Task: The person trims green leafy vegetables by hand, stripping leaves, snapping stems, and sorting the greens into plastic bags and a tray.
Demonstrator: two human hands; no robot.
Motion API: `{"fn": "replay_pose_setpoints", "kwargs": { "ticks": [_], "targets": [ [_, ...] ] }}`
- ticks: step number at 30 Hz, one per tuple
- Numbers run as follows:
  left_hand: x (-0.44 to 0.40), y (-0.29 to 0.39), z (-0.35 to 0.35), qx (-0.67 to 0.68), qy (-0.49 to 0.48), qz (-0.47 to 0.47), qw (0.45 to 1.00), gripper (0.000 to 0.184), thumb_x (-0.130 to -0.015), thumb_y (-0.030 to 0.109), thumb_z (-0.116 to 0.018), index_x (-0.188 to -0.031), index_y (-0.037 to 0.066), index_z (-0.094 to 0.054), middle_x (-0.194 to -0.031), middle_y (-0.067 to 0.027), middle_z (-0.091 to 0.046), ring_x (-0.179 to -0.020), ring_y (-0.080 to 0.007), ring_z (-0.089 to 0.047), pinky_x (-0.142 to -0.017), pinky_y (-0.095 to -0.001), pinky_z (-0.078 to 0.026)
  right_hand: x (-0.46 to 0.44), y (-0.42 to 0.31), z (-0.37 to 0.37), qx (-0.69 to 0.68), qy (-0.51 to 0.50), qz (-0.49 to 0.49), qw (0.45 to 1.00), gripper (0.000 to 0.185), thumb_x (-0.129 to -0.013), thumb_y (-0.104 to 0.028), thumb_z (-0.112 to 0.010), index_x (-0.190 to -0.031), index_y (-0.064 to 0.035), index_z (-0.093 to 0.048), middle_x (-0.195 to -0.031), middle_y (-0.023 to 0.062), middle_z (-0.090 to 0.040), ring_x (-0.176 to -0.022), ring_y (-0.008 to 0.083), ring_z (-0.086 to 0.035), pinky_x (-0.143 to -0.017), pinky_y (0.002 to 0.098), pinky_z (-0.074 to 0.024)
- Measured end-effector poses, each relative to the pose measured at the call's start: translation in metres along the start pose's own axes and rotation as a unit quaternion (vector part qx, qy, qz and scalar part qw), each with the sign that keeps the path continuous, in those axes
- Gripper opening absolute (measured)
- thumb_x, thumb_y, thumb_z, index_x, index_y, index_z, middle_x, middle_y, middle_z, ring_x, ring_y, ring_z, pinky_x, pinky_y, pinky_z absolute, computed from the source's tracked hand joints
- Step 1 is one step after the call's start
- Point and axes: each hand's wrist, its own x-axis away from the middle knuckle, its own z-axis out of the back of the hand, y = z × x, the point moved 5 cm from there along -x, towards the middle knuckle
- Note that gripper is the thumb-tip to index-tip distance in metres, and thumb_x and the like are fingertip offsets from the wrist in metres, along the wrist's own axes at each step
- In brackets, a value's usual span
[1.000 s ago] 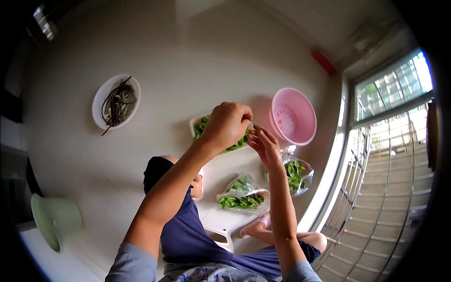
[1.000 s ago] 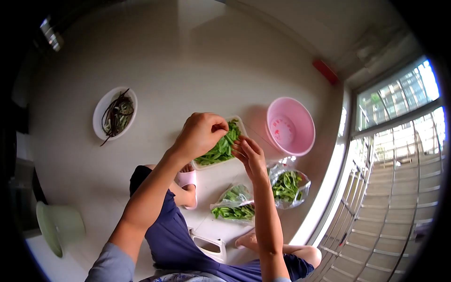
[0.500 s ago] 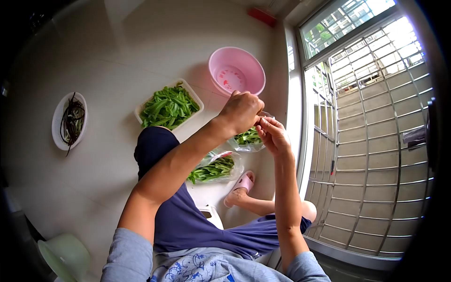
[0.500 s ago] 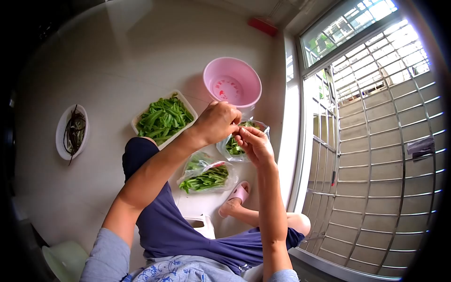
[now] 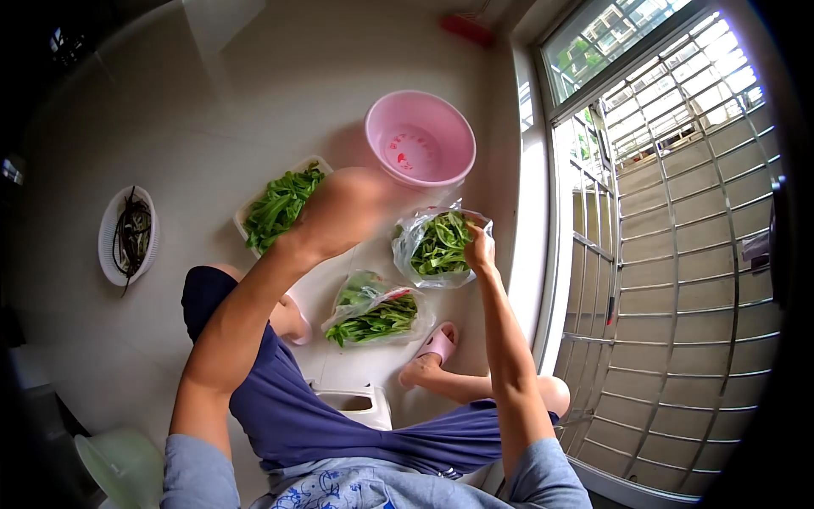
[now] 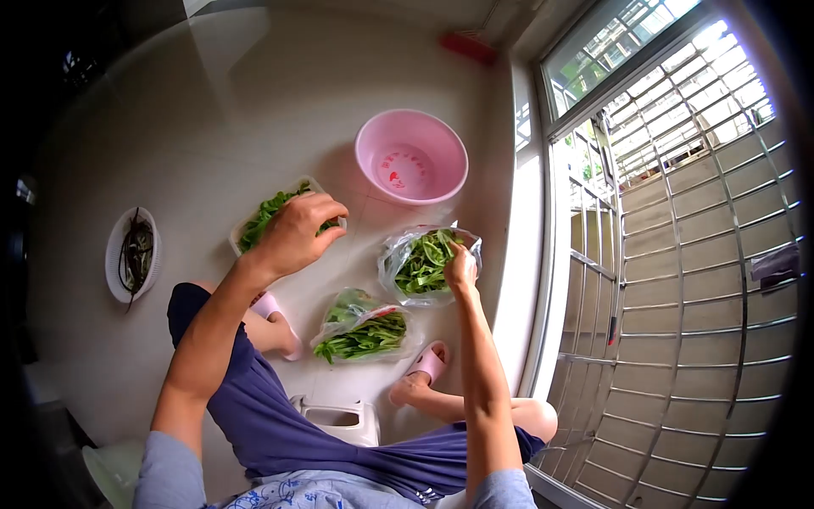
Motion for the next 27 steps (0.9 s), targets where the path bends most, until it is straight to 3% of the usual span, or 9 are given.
{"fn": "replay_pose_setpoints", "kwargs": {
  "ticks": [2, 10, 12, 13, 16, 17, 21, 22, 27],
  "targets": [
    [0.004, -0.012, -0.004, -0.022, 0.003, 0.0, 1.0, 0.016, -0.066, 0.009, -0.057, -0.079, 0.0, -0.054, -0.078, -0.0114, -0.054, -0.076, -0.0264, -0.051, -0.069, -0.034, -0.04, -0.001, 0.018, -0.011, -0.033, -0.1, -0.159, 0.982, 0.016, -0.065, -0.018, -0.056, -0.073, -0.0056, -0.063, -0.065, 0.0136, -0.058, -0.065, 0.0263, -0.058, -0.062, 0.0311, -0.0457],
    [0.007, -0.017, -0.019, -0.061, -0.075, -0.007, 0.995, 0.016, -0.068, 0.01, -0.056, -0.08, 0.0, -0.054, -0.079, -0.0118, -0.054, -0.078, -0.0274, -0.051, -0.069, -0.0344, -0.041, 0.008, 0.033, -0.021, -0.016, -0.194, -0.191, 0.962, 0.038, -0.077, -0.035, -0.045, -0.062, -0.0051, -0.063, -0.055, 0.0106, -0.057, -0.055, 0.0204, -0.057, -0.057, 0.0287, -0.0451],
    [0.006, -0.017, -0.022, -0.051, -0.091, -0.003, 0.995, 0.016, -0.068, 0.011, -0.056, -0.08, 0.0, -0.054, -0.079, -0.0119, -0.053, -0.078, -0.0276, -0.051, -0.069, -0.0345, -0.041, 0.011, 0.036, -0.021, -0.132, -0.162, -0.213, 0.954, 0.041, -0.078, -0.036, -0.041, -0.062, -0.0059, -0.063, -0.053, 0.0069, -0.057, -0.056, 0.0192, -0.057, -0.059, 0.0276, -0.0444],
    [0.007, -0.017, -0.023, -0.05, -0.091, -0.002, 0.995, 0.016, -0.068, 0.011, -0.056, -0.08, 0.0, -0.054, -0.079, -0.0119, -0.053, -0.078, -0.0276, -0.051, -0.069, -0.0345, -0.041, 0.011, 0.037, -0.021, -0.152, -0.18, -0.244, 0.941, 0.036, -0.075, -0.033, -0.048, -0.063, -0.0028, -0.062, -0.059, 0.0061, -0.059, -0.062, 0.0174, -0.057, -0.063, 0.0272, -0.0436],
    [0.006, -0.019, -0.023, -0.046, -0.087, -0.005, 0.995, 0.016, -0.068, 0.011, -0.056, -0.08, 0.0, -0.054, -0.08, -0.0117, -0.053, -0.078, -0.0275, -0.051, -0.069, -0.0345, -0.041, 0.008, 0.022, -0.008, -0.132, -0.101, -0.142, 0.976, 0.03, -0.068, -0.028, -0.057, -0.063, 0.0015, -0.061, -0.07, 0.0087, -0.059, -0.068, 0.0165, -0.055, -0.066, 0.0267, -0.043],
    [0.006, -0.019, -0.024, -0.047, -0.089, -0.004, 0.995, 0.016, -0.068, 0.011, -0.056, -0.08, 0.0, -0.054, -0.08, -0.0116, -0.053, -0.078, -0.0275, -0.051, -0.069, -0.0345, -0.041, 0.007, 0.023, -0.009, -0.161, -0.095, -0.168, 0.968, 0.028, -0.059, -0.023, -0.065, -0.069, 0.0021, -0.059, -0.078, 0.0113, -0.055, -0.072, 0.0182, -0.054, -0.066, 0.0279, -0.0429],
    [0.006, -0.021, -0.026, -0.055, -0.098, -0.004, 0.994, 0.017, -0.068, 0.011, -0.056, -0.08, 0.0, -0.054, -0.08, -0.0113, -0.053, -0.079, -0.0275, -0.051, -0.07, -0.0346, -0.041, 0.006, 0.018, -0.005, -0.11, -0.087, -0.162, 0.977, 0.038, -0.055, -0.024, -0.069, -0.083, -0.0042, -0.051, -0.078, 0.0102, -0.047, -0.071, 0.0222, -0.051, -0.064, 0.0305, -0.0421],
    [0.006, -0.022, -0.026, -0.056, -0.1, -0.001, 0.993, 0.017, -0.068, 0.011, -0.056, -0.08, 0.0, -0.054, -0.08, -0.0113, -0.053, -0.079, -0.0275, -0.051, -0.07, -0.0346, -0.041, 0.006, 0.015, -0.002, -0.08, -0.037, -0.123, 0.988, 0.032, -0.056, -0.023, -0.068, -0.077, -0.0033, -0.053, -0.073, 0.0095, -0.05, -0.065, 0.0201, -0.051, -0.061, 0.0297, -0.0423],
    [0.006, -0.021, -0.026, -0.072, -0.114, -0.007, 0.991, 0.015, -0.069, 0.012, -0.055, -0.079, 0.0, -0.054, -0.081, -0.0116, -0.053, -0.079, -0.0278, -0.051, -0.071, -0.0347, -0.041, 0.006, 0.012, -0.011, -0.059, -0.117, -0.15, 0.98, 0.031, -0.067, -0.033, -0.06, -0.068, -0.0015, -0.059, -0.058, 0.0079, -0.056, -0.056, 0.018, -0.054, -0.056, 0.0293, -0.0423]
  ]
}}
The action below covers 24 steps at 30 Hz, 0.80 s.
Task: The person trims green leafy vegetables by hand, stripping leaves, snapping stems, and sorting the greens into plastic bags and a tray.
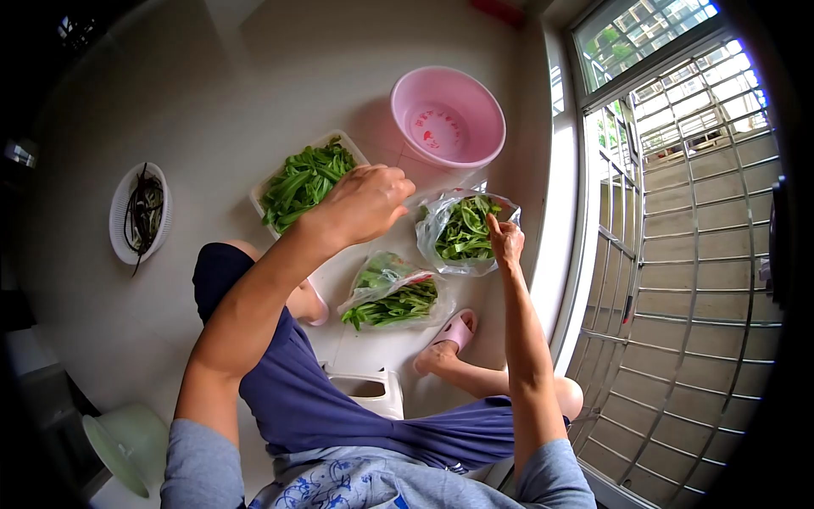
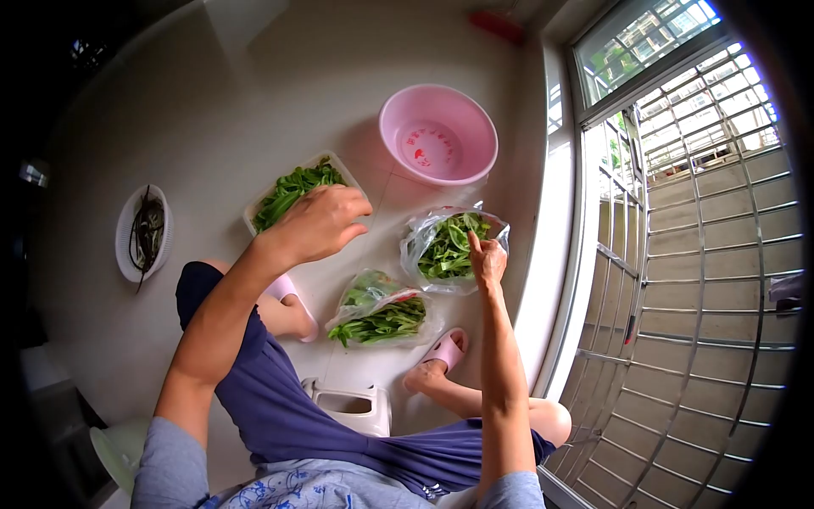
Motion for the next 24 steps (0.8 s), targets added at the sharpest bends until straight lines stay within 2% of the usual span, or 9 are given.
{"fn": "replay_pose_setpoints", "kwargs": {
  "ticks": [5, 6, 7, 10, 15, 18, 19, 21, 24],
  "targets": [
    [-0.001, -0.003, -0.004, -0.023, -0.008, 0.006, 1.0, 0.014, -0.069, 0.012, -0.055, -0.078, 0.001, -0.054, -0.079, -0.0119, -0.053, -0.078, -0.0284, -0.051, -0.07, -0.0354, -0.041, -0.001, 0.007, -0.021, -0.051, -0.104, -0.046, 0.992, 0.055, -0.079, -0.047, -0.035, -0.065, -0.0007, -0.061, -0.065, 0.0077, -0.06, -0.07, 0.0196, -0.057, -0.068, 0.026, -0.0409],
    [-0.001, -0.002, -0.004, -0.024, -0.016, 0.011, 1.0, 0.014, -0.069, 0.012, -0.055, -0.077, 0.001, -0.054, -0.079, -0.012, -0.053, -0.078, -0.0285, -0.051, -0.07, -0.0356, -0.041, 0.001, 0.008, -0.024, -0.113, -0.158, -0.069, 0.979, 0.061, -0.081, -0.048, -0.029, -0.062, 0.0007, -0.059, -0.088, 0.0096, -0.059, -0.09, 0.0202, -0.051, -0.08, 0.028, -0.0358],
    [-0.002, -0.002, -0.004, -0.024, -0.017, 0.01, 1.0, 0.014, -0.069, 0.012, -0.055, -0.077, 0.001, -0.054, -0.079, -0.012, -0.053, -0.078, -0.0285, -0.051, -0.07, -0.0356, -0.041, 0.003, 0.007, -0.024, -0.113, -0.158, -0.07, 0.978, 0.061, -0.081, -0.048, -0.029, -0.062, 0.0007, -0.059, -0.088, 0.0096, -0.059, -0.09, 0.0202, -0.051, -0.08, 0.028, -0.0358],
    [-0.002, 0.001, -0.002, -0.012, -0.002, -0.003, 1.0, 0.013, -0.069, 0.013, -0.055, -0.076, 0.001, -0.054, -0.078, -0.012, -0.053, -0.077, -0.0284, -0.051, -0.069, -0.0357, -0.041, 0.012, -0.003, -0.031, -0.439, -0.224, -0.084, 0.866, 0.053, -0.084, -0.037, -0.03, -0.047, -0.0018, -0.047, -0.119, 0.0103, -0.04, -0.114, 0.0202, -0.028, -0.088, 0.0391, -0.0281],
    [-0.004, 0.002, -0.003, -0.015, -0.03, 0.012, 0.999, 0.012, -0.069, 0.012, -0.056, -0.074, 0.001, -0.053, -0.077, -0.0131, -0.054, -0.077, -0.0277, -0.053, -0.07, -0.0345, -0.042, 0.022, -0.022, -0.031, -0.652, -0.266, -0.064, 0.707, 0.046, -0.083, -0.025, -0.032, -0.045, -0.0027, -0.046, -0.118, 0.0121, -0.04, -0.115, 0.0211, -0.027, -0.091, 0.0394, -0.027],
    [-0.004, 0.001, -0.004, -0.009, -0.034, 0.014, 0.999, 0.014, -0.069, 0.012, -0.055, -0.077, 0.0, -0.054, -0.078, -0.012, -0.053, -0.077, -0.0281, -0.051, -0.07, -0.0347, -0.041, 0.023, -0.021, -0.026, -0.659, -0.24, -0.084, 0.708, 0.029, -0.079, -0.017, -0.041, -0.061, 0.001, -0.053, -0.116, 0.012, -0.042, -0.111, 0.0213, -0.034, -0.088, 0.0381, -0.0314],
    [-0.003, 0.001, -0.004, -0.01, -0.035, 0.017, 0.999, 0.014, -0.069, 0.012, -0.055, -0.077, 0.0, -0.054, -0.078, -0.012, -0.053, -0.077, -0.0281, -0.051, -0.07, -0.0347, -0.041, 0.021, -0.014, -0.022, -0.534, -0.193, -0.054, 0.821, 0.015, -0.076, -0.012, -0.045, -0.08, 0.001, -0.051, -0.114, 0.0116, -0.044, -0.106, 0.0223, -0.039, -0.085, 0.0359, -0.0353],
    [-0.003, 0.002, -0.005, -0.007, -0.029, 0.007, 1.0, 0.016, -0.069, 0.012, -0.055, -0.081, 0.001, -0.054, -0.082, -0.0113, -0.052, -0.08, -0.0273, -0.051, -0.071, -0.0341, -0.041, 0.022, -0.01, -0.017, -0.271, -0.061, 0.012, 0.961, 0.041, -0.067, 0.0, -0.053, -0.107, -0.0058, -0.047, -0.101, 0.0102, -0.052, -0.092, 0.0186, -0.051, -0.068, 0.028, -0.0455],
    [-0.002, 0.001, -0.005, -0.023, -0.023, 0.014, 0.999, 0.021, -0.069, 0.012, -0.056, -0.086, 0.002, -0.052, -0.087, -0.0102, -0.051, -0.083, -0.0265, -0.05, -0.072, -0.0338, -0.041, 0.028, 0.002, -0.022, -0.061, -0.071, 0.042, 0.995, 0.024, -0.07, -0.008, -0.054, -0.093, -0.0016, -0.056, -0.069, 0.0079, -0.06, -0.064, 0.0145, -0.057, -0.059, 0.0233, -0.0441]
  ]
}}
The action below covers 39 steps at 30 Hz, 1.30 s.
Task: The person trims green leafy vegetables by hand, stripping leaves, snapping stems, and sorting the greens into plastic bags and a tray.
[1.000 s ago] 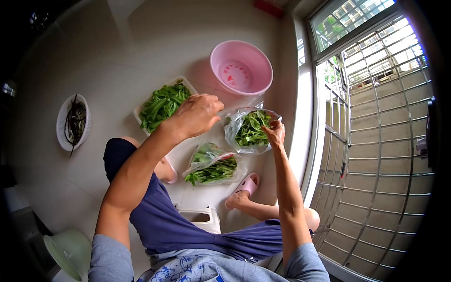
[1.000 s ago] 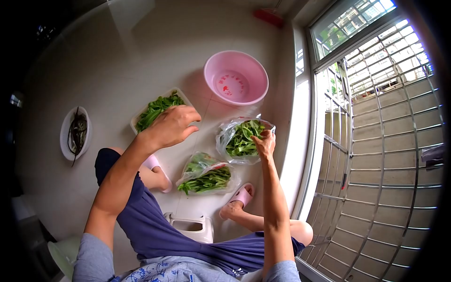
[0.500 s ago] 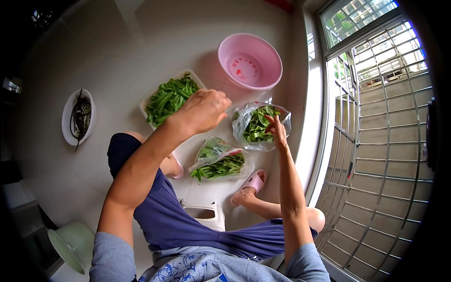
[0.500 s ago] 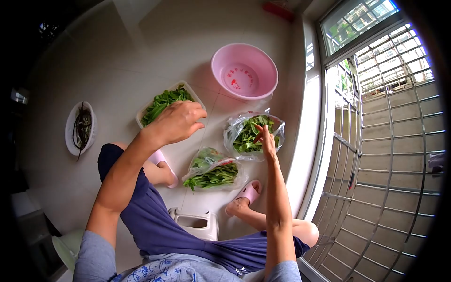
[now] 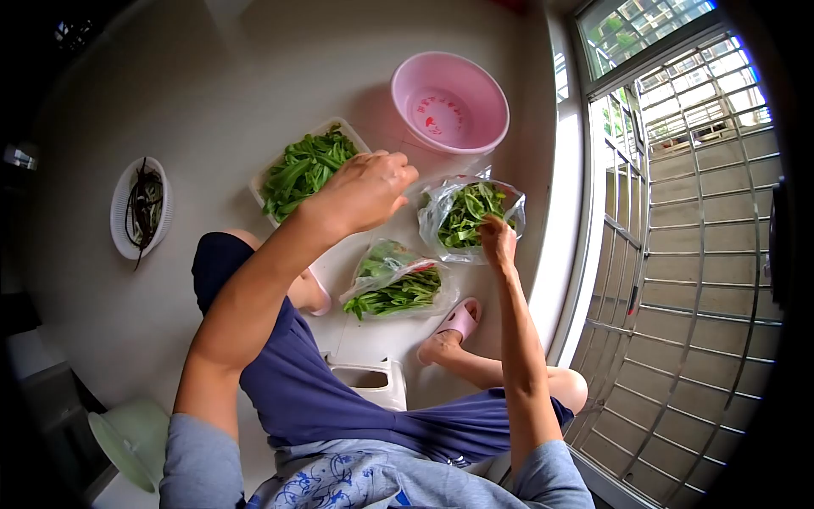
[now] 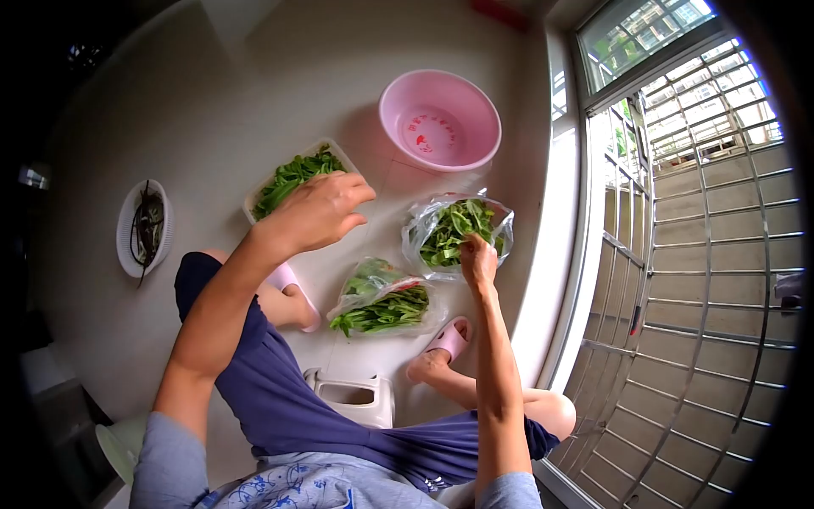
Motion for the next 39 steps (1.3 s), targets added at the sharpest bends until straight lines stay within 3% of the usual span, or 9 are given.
{"fn": "replay_pose_setpoints", "kwargs": {
  "ticks": [3, 7, 9, 13, 17, 24, 27, 32, 39],
  "targets": [
    [0.002, -0.003, -0.002, -0.017, 0.003, -0.002, 1.0, 0.023, -0.068, 0.012, -0.056, -0.088, 0.002, -0.051, -0.09, -0.009, -0.05, -0.085, -0.026, -0.049, -0.073, -0.0338, -0.04, 0.03, -0.016, -0.023, -0.087, -0.14, -0.073, 0.984, 0.019, -0.072, -0.013, -0.054, -0.085, -0.0002, -0.058, -0.071, 0.0116, -0.06, -0.064, 0.0151, -0.056, -0.058, 0.0251, -0.0442],
    [0.004, -0.005, -0.004, -0.014, -0.018, 0.014, 1.0, 0.021, -0.068, 0.012, -0.057, -0.085, 0.002, -0.051, -0.088, -0.0095, -0.051, -0.085, -0.0263, -0.049, -0.073, -0.0344, -0.04, 0.096, -0.036, -0.09, 0.013, -0.38, 0.058, 0.923, 0.022, -0.073, -0.023, -0.052, -0.078, -0.0033, -0.06, -0.067, 0.0112, -0.059, -0.061, 0.0181, -0.056, -0.056, 0.0294, -0.0429],
    [0.005, -0.004, -0.005, -0.013, -0.03, 0.013, 0.999, 0.019, -0.068, 0.012, -0.058, -0.082, 0.002, -0.051, -0.085, -0.0099, -0.05, -0.084, -0.0266, -0.049, -0.073, -0.035, -0.04, 0.114, 0.003, -0.14, 0.067, -0.42, -0.03, 0.905, 0.021, -0.07, -0.023, -0.05, -0.077, -0.0066, -0.061, -0.069, 0.0124, -0.058, -0.062, 0.0209, -0.056, -0.059, 0.0303, -0.0431],
    [0.009, -0.008, -0.008, -0.001, -0.034, 0.015, 0.999, 0.018, -0.068, 0.013, -0.058, -0.08, 0.002, -0.05, -0.083, -0.0104, -0.05, -0.082, -0.0273, -0.05, -0.072, -0.0355, -0.04, 0.116, 0.018, -0.197, 0.182, -0.43, 0.049, 0.883, 0.025, -0.067, -0.018, -0.047, -0.087, -0.0093, -0.059, -0.077, 0.0161, -0.057, -0.074, 0.0273, -0.056, -0.068, 0.0338, -0.0432],
    [0.009, -0.01, -0.007, -0.001, -0.039, 0.022, 0.999, 0.017, -0.068, 0.013, -0.058, -0.079, 0.002, -0.051, -0.082, -0.0107, -0.051, -0.08, -0.0278, -0.05, -0.071, -0.0358, -0.04, 0.065, -0.013, -0.203, -0.05, -0.31, 0.121, 0.942, 0.06, -0.062, -0.007, -0.046, -0.12, -0.017, -0.034, -0.114, 0.0212, -0.04, -0.107, 0.0312, -0.037, -0.089, 0.0348, -0.0306],
    [0.009, -0.013, -0.009, -0.018, -0.059, 0.026, 0.998, 0.017, -0.068, 0.013, -0.058, -0.079, 0.002, -0.051, -0.079, -0.0122, -0.052, -0.079, -0.028, -0.051, -0.07, -0.0358, -0.04, 0.027, -0.042, -0.162, -0.063, -0.352, 0.111, 0.927, 0.057, -0.061, 0.001, -0.04, -0.117, -0.0106, -0.037, -0.11, 0.0169, -0.045, -0.105, 0.0296, -0.04, -0.088, 0.0326, -0.0325],
    [0.011, -0.013, -0.013, -0.021, -0.084, 0.03, 0.996, 0.017, -0.068, 0.013, -0.058, -0.078, 0.001, -0.051, -0.079, -0.0129, -0.052, -0.079, -0.0278, -0.051, -0.07, -0.0359, -0.04, 0.05, -0.019, -0.16, 0.187, -0.478, 0.055, 0.857, 0.048, -0.062, -0.002, -0.042, -0.11, -0.005, -0.044, -0.109, 0.0149, -0.046, -0.103, 0.0277, -0.042, -0.086, 0.0308, -0.0327],
    [0.013, -0.009, -0.018, -0.03, -0.112, 0.028, 0.993, 0.017, -0.068, 0.014, -0.058, -0.077, 0.001, -0.05, -0.078, -0.0127, -0.052, -0.078, -0.0275, -0.051, -0.069, -0.0361, -0.04, 0.088, 0.03, -0.169, -0.022, -0.299, 0.066, 0.952, 0.045, -0.063, -0.001, -0.038, -0.108, -0.0043, -0.04, -0.11, 0.0215, -0.042, -0.103, 0.0338, -0.039, -0.087, 0.0357, -0.0333],
    [0.01, -0.008, -0.022, -0.025, -0.117, 0.023, 0.993, 0.017, -0.068, 0.015, -0.058, -0.075, 0.002, -0.049, -0.077, -0.0117, -0.052, -0.077, -0.027, -0.051, -0.068, -0.0359, -0.04, 0.079, 0.088, -0.205, 0.137, -0.269, -0.025, 0.953, 0.044, -0.066, -0.003, -0.037, -0.11, -0.0018, -0.039, -0.113, 0.0215, -0.039, -0.106, 0.0332, -0.037, -0.089, 0.0355, -0.0318]
  ]
}}
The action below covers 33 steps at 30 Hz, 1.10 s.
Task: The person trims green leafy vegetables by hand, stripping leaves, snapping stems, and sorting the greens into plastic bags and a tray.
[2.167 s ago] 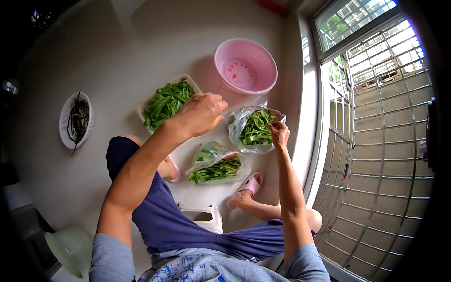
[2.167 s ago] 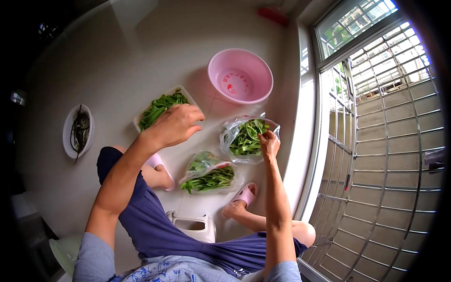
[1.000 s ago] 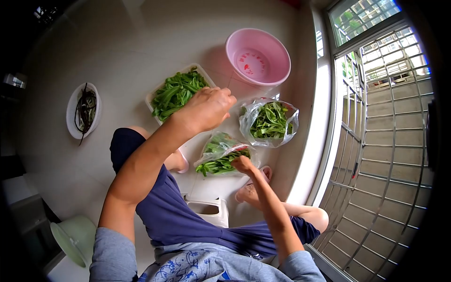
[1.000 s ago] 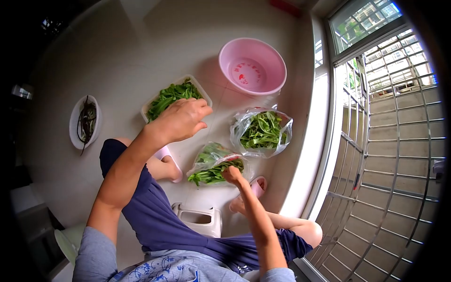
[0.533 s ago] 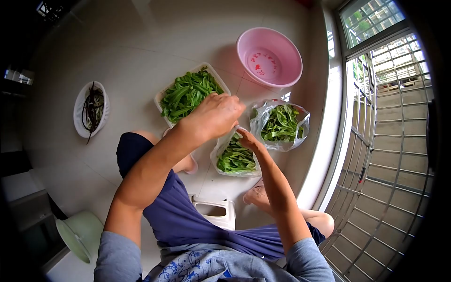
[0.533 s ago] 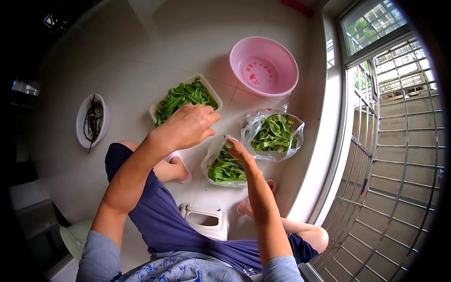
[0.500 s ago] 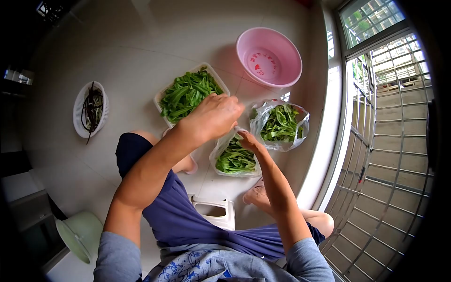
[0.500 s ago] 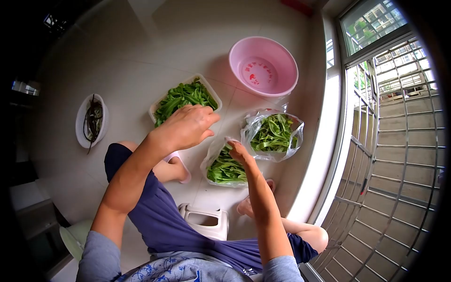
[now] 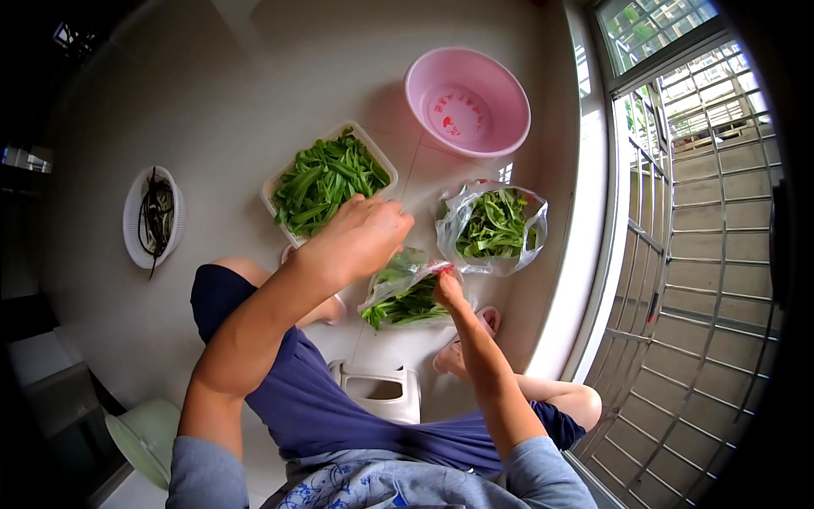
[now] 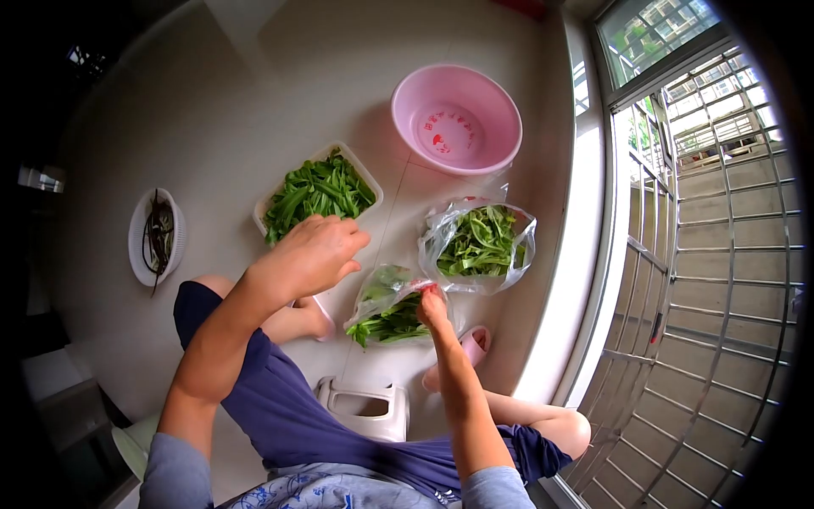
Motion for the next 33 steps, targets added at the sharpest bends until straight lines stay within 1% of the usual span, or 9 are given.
{"fn": "replay_pose_setpoints", "kwargs": {
  "ticks": [5, 10, 16, 18, 20, 24, 25, 26, 33],
  "targets": [
    [0.003, -0.005, -0.004, -0.002, -0.001, 0.015, 1.0, 0.016, -0.068, 0.015, -0.058, -0.075, 0.004, -0.049, -0.078, -0.0106, -0.051, -0.078, -0.0259, -0.05, -0.07, -0.035, -0.039, -0.007, -0.019, 0.006, 0.094, -0.033, 0.01, 0.995, 0.036, -0.067, -0.008, -0.044, -0.102, -0.0132, -0.05, -0.104, 0.012, -0.05, -0.096, 0.0286, -0.047, -0.079, 0.0362, -0.0408],
    [0.003, -0.007, -0.004, -0.007, 0.002, 0.023, 1.0, 0.016, -0.067, 0.015, -0.058, -0.076, 0.004, -0.049, -0.079, -0.0102, -0.051, -0.078, -0.0258, -0.05, -0.07, -0.035, -0.039, 0.017, -0.036, 0.04, 0.068, -0.082, -0.035, 0.994, 0.032, -0.066, -0.007, -0.045, -0.097, -0.0069, -0.051, -0.097, 0.015, -0.052, -0.095, 0.0301, -0.047, -0.081, 0.0355, -0.0386],
    [0.001, -0.003, -0.002, -0.021, 0.003, 0.011, 1.0, 0.016, -0.066, 0.015, -0.059, -0.074, 0.004, -0.049, -0.077, -0.0105, -0.051, -0.077, -0.0257, -0.051, -0.068, -0.0348, -0.04, 0.012, -0.023, 0.021, -0.056, -0.058, 0.186, 0.979, 0.027, -0.063, -0.011, -0.052, -0.09, -0.0079, -0.054, -0.089, 0.0136, -0.055, -0.082, 0.0285, -0.052, -0.069, 0.0352, -0.0414],
    [0.001, -0.001, -0.004, -0.042, -0.001, -0.004, 0.999, 0.016, -0.066, 0.014, -0.059, -0.073, 0.003, -0.05, -0.075, -0.011, -0.052, -0.075, -0.0264, -0.052, -0.066, -0.0351, -0.041, 0.037, -0.052, 0.056, -0.055, -0.075, 0.153, 0.984, 0.027, -0.063, -0.012, -0.051, -0.09, -0.007, -0.054, -0.087, 0.0147, -0.055, -0.081, 0.0299, -0.051, -0.069, 0.0358, -0.0413],
    [0.002, 0.001, -0.007, -0.036, -0.003, -0.005, 0.999, 0.016, -0.066, 0.014, -0.059, -0.073, 0.003, -0.05, -0.075, -0.0114, -0.052, -0.075, -0.0267, -0.052, -0.066, -0.0353, -0.041, 0.054, -0.066, 0.078, -0.061, 0.002, 0.122, 0.991, 0.029, -0.063, -0.011, -0.051, -0.091, -0.0067, -0.053, -0.085, 0.0159, -0.055, -0.081, 0.0313, -0.051, -0.069, 0.0374, -0.0412],
    [0.001, 0.003, -0.025, -0.044, -0.063, -0.003, 0.997, 0.017, -0.067, 0.015, -0.059, -0.074, 0.002, -0.051, -0.076, -0.0124, -0.053, -0.076, -0.0275, -0.053, -0.066, -0.0357, -0.042, 0.089, -0.072, 0.068, -0.001, 0.025, 0.114, 0.993, 0.029, -0.068, -0.004, -0.042, -0.096, -0.0083, -0.049, -0.09, 0.0151, -0.053, -0.082, 0.0302, -0.051, -0.067, 0.0382, -0.0418],
    [0.0, 0.004, -0.032, -0.047, -0.061, -0.009, 0.997, 0.017, -0.067, 0.015, -0.059, -0.074, 0.002, -0.051, -0.076, -0.0124, -0.053, -0.076, -0.0275, -0.053, -0.066, -0.0357, -0.042, 0.098, -0.071, 0.057, 0.057, 0.113, 0.203, 0.971, 0.031, -0.069, -0.002, -0.038, -0.098, -0.0095, -0.047, -0.092, 0.0134, -0.052, -0.083, 0.0289, -0.051, -0.066, 0.0369, -0.0419],
    [-0.001, 0.004, -0.044, -0.044, -0.085, -0.005, 0.995, 0.018, -0.067, 0.016, -0.059, -0.075, 0.002, -0.052, -0.076, -0.0126, -0.053, -0.076, -0.0278, -0.053, -0.066, -0.0357, -0.042, 0.104, -0.065, 0.046, 0.107, 0.044, 0.179, 0.977, 0.035, -0.068, -0.002, -0.039, -0.101, -0.0105, -0.045, -0.09, 0.012, -0.051, -0.083, 0.0281, -0.049, -0.066, 0.0355, -0.0415],
    [0.002, 0.036, -0.178, -0.009, -0.133, -0.135, 0.982, 0.015, -0.065, 0.009, -0.049, -0.079, 0.005, -0.056, -0.086, -0.0104, -0.054, -0.086, -0.0265, -0.051, -0.07, -0.0356, -0.043, 0.129, -0.043, 0.036, -0.007, 0.16, 0.114, 0.981, 0.032, -0.071, -0.004, -0.036, -0.099, -0.0101, -0.05, -0.085, 0.0101, -0.051, -0.082, 0.0274, -0.048, -0.071, 0.0354, -0.0393]
  ]
}}
